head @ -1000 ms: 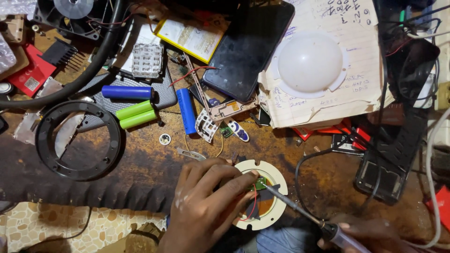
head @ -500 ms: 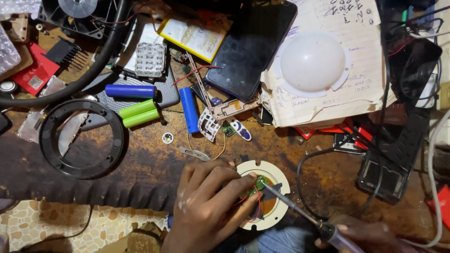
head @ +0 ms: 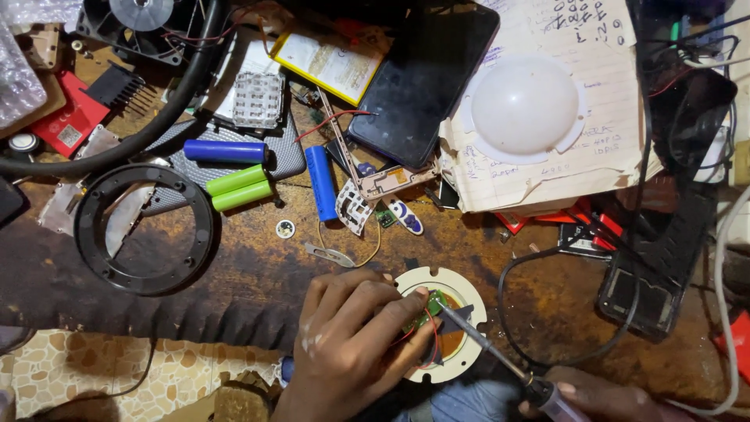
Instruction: Soldering wires onto a small circular circuit board on a cluttered workbench.
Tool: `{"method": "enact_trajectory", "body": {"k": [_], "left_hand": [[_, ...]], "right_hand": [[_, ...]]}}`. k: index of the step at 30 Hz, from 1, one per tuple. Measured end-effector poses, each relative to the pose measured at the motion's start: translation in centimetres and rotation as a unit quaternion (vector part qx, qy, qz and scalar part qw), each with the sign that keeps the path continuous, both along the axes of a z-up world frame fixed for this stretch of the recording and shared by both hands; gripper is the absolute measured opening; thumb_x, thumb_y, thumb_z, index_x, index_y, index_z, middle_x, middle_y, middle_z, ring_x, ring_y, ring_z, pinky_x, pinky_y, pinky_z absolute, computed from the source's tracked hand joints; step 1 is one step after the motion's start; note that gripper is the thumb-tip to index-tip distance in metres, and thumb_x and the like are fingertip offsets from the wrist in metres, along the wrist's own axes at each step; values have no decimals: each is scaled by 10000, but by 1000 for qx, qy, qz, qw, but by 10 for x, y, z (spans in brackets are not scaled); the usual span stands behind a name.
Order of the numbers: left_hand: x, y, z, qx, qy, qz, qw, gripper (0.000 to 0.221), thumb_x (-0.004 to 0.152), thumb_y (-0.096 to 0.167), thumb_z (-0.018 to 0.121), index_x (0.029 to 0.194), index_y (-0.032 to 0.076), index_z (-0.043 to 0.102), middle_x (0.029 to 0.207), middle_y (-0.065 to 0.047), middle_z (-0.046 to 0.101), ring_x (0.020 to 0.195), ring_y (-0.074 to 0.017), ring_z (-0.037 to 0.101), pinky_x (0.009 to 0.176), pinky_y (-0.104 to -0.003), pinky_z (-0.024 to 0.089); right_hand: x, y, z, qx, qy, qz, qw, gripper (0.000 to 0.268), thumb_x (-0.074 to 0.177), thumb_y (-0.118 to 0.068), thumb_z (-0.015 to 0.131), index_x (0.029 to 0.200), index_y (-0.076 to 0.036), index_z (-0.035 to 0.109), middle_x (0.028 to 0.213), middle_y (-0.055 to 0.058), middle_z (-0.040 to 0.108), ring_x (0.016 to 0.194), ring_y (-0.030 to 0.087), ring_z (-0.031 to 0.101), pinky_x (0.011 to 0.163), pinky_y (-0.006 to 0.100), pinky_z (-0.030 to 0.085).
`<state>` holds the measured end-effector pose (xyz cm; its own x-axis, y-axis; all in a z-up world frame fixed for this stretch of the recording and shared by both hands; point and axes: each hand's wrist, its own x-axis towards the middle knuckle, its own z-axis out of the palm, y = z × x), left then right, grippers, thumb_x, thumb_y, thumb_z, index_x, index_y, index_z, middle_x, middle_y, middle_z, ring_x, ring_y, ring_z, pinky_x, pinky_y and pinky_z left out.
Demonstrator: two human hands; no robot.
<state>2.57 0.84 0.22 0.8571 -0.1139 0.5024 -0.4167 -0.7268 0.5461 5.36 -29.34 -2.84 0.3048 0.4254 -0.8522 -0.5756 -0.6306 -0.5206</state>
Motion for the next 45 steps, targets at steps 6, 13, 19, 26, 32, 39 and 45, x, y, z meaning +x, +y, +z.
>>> {"method": "enact_trajectory", "body": {"k": [6, 13, 19, 26, 32, 39, 45], "left_hand": [[-1, 0, 1, 2, 18, 0, 1000, 162, 800, 240, 637, 860, 90, 618, 793, -49, 562, 782, -226, 523, 622, -342, 339], [-1, -1, 4, -17, 41, -11, 999, 166, 811, 227, 610, 893, 84, 624, 809, -53, 557, 794, -233, 509, 655, -343, 349], [-1, -1, 2, -9, 45, -13, 999, 171, 806, 236, 614, 899, 93, 627, 816, -55, 562, 800, -242, 510, 654, -352, 359], [-1, -1, 5, -10, 49, -13, 999, 174, 804, 233, 619, 906, 92, 626, 825, -57, 562, 801, -239, 507, 637, -347, 347], [-2, -2, 2, -10, 31, -6, 999, 172, 786, 223, 651, 905, 100, 626, 822, -55, 561, 799, -238, 511, 641, -343, 355], [-3, -2, 3, -8, 33, -5, 999, 169, 792, 231, 635, 899, 101, 626, 819, -51, 556, 800, -235, 504, 648, -342, 357], [-3, -1, 4, -3, 17, -5, 1000, 180, 784, 235, 655, 913, 111, 633, 814, -47, 549, 783, -226, 501, 643, -330, 361]], "right_hand": [[-27, -41, -47, -46, 244, -409, 878, 490, 730, -70, 448, 1111, 223, 541, 1001, 430, 619, 860, 473, 540, 708, 467, 356], [-25, -43, -49, -19, 272, -405, 873, 535, 760, -175, 504, 991, 282, 661, 398, 140, 364, 316, 223, 349, 342, 307, 205], [-26, -28, -39, -37, 210, -399, 892, 491, 748, -125, 471, 909, 299, 658, 583, 305, 516, 507, 342, 455, 465, 345, 273], [-37, -7, -13, 389, -346, -118, 845, 325, 892, -210, 577, 1138, -20, 482, 918, 307, 663, 841, 340, 723, 768, 384, 552], [-53, -41, -51, 374, -170, -259, 874, 311, 769, -56, 577, 1053, 69, 588, 824, 395, 651, 479, 181, 608, 477, 246, 503], [-44, 1, -21, 435, -330, -194, 815, 295, 871, -137, 580, 1116, 18, 521, 860, 397, 624, 551, 200, 649, 578, 244, 533], [-46, 6, -15, 168, -533, -203, 804, 264, 785, -224, 552, 1014, -95, 524, 694, 92, 721, 566, 101, 742, 589, 192, 575]]}}
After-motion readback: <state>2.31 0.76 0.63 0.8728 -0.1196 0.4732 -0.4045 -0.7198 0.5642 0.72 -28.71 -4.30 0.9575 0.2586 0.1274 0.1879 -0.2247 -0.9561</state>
